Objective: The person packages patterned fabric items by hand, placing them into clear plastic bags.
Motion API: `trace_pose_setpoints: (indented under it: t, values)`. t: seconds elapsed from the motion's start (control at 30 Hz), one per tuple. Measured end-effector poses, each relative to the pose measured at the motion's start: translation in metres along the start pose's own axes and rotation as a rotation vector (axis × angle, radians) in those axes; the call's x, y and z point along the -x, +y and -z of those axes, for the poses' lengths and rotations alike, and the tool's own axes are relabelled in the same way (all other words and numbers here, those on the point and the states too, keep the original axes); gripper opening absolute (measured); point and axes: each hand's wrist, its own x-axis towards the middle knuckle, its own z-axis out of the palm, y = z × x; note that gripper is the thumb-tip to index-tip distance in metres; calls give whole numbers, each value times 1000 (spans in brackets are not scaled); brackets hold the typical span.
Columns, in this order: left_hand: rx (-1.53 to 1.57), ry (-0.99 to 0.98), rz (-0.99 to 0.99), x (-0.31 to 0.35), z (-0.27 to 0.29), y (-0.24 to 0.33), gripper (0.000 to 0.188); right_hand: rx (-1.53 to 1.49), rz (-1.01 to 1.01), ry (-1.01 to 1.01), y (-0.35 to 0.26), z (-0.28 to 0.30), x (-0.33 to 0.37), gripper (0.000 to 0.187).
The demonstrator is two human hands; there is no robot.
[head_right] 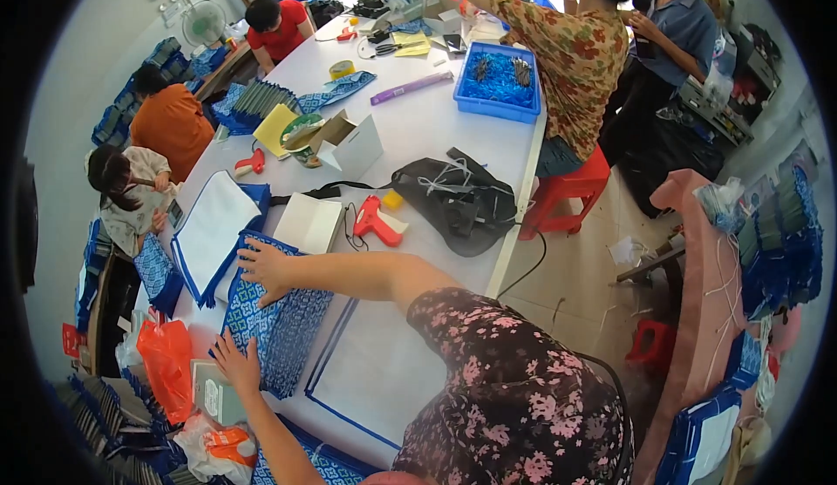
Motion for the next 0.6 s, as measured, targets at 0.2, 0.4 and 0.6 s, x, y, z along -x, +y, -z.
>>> trace_pose_setpoints:
  t: [0.2, 0.4, 0.6]
  values:
    - [125, -55, 3, 6, -2, -16, 83, -79, 14, 68, -2, -8, 4, 84]
    - [128, -3, -26, 15, -15, -18, 83, -101, 17, 77, -4, -10, 8, 85]
    - [167, -25, -16, 7, 5, -14, 71, -178, 156, 264, -6, 17, 14, 69]
